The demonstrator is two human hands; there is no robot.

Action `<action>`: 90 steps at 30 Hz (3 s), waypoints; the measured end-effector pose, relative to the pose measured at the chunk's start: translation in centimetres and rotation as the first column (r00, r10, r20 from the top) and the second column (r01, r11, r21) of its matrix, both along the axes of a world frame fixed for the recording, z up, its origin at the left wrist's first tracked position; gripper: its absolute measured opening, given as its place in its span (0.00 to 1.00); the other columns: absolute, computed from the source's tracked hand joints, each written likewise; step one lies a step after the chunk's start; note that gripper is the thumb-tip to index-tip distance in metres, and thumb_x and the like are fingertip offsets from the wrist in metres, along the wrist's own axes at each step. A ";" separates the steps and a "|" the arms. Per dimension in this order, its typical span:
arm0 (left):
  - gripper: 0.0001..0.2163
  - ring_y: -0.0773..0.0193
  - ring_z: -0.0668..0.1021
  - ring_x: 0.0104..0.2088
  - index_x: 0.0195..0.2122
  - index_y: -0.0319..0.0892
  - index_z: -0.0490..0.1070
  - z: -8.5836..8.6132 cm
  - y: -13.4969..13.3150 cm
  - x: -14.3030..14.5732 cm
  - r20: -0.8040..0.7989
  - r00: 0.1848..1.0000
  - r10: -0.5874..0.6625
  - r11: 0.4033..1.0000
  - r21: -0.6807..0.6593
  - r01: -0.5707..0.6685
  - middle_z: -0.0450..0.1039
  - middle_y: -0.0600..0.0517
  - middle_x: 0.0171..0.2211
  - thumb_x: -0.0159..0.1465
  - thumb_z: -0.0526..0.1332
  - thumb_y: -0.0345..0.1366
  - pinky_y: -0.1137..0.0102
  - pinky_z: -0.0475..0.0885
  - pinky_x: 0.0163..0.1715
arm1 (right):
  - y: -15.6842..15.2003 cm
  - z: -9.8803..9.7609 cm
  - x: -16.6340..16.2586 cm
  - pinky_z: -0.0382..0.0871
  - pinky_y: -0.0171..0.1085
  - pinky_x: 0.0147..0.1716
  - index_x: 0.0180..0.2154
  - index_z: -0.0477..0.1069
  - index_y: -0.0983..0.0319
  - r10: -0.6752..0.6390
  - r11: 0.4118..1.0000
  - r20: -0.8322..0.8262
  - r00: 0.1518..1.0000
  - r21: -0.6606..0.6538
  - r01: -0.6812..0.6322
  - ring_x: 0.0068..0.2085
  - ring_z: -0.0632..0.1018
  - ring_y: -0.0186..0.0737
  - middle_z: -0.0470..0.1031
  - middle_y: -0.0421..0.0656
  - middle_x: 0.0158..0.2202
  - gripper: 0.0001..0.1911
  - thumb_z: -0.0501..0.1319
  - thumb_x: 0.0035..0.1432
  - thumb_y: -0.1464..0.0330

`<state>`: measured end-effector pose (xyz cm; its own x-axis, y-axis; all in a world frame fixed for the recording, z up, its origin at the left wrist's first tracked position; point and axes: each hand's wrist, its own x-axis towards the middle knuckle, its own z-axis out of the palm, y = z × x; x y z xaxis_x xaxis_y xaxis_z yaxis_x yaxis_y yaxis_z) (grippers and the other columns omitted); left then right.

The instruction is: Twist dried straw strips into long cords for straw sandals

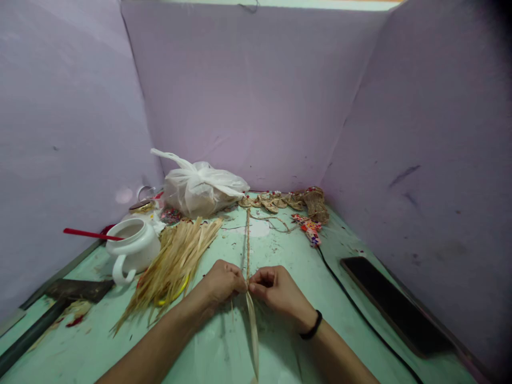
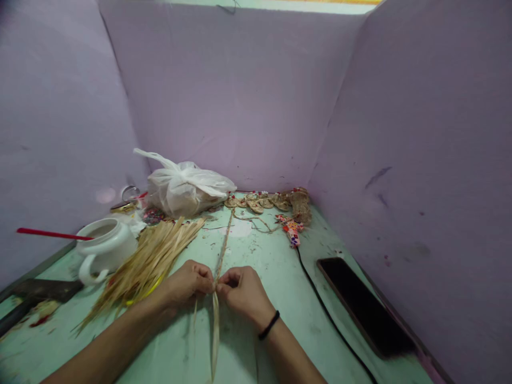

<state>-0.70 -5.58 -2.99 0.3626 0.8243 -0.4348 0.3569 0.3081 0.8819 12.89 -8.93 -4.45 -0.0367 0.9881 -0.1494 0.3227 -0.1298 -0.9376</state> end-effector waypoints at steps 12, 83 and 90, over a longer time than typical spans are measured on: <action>0.04 0.77 0.50 0.11 0.09 0.38 0.57 0.2 -1.3 1.2 0.062 0.987 0.146 0.989 -0.038 -0.143 0.49 0.60 0.07 0.37 0.51 0.26 0.76 0.42 0.12 | -3.0 2.0 -1.3 0.50 0.31 0.20 0.19 0.72 0.62 -0.032 0.980 0.595 0.803 0.177 -0.092 0.20 0.69 0.33 0.73 0.43 0.18 0.09 0.54 0.42 0.72; 0.03 0.75 0.54 0.14 0.14 0.37 0.65 -0.6 -0.4 0.0 0.058 0.997 -0.042 0.996 0.077 0.037 0.54 0.59 0.08 0.39 0.56 0.31 0.76 0.46 0.16 | -4.4 0.3 1.2 0.62 0.29 0.15 0.34 0.65 0.65 -0.112 0.958 -0.378 0.919 -0.287 -0.001 0.18 0.68 0.27 0.70 0.43 0.30 0.24 0.62 0.39 0.54; 0.03 0.76 0.53 0.13 0.15 0.38 0.63 -2.0 -0.8 0.4 0.052 0.996 -0.073 0.996 0.056 0.070 0.52 0.60 0.09 0.40 0.55 0.31 0.76 0.45 0.15 | -8.6 -2.2 2.0 0.61 0.30 0.13 0.33 0.62 0.64 -0.319 0.931 -0.239 0.917 -0.259 0.257 0.16 0.67 0.30 0.67 0.38 0.20 0.20 0.61 0.41 0.57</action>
<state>-0.29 -6.37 -4.98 0.4432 0.8174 -0.3681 0.3273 0.2347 0.9153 14.91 -17.57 -6.64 0.1744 0.9053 -0.3873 -0.0239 -0.3893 -0.9208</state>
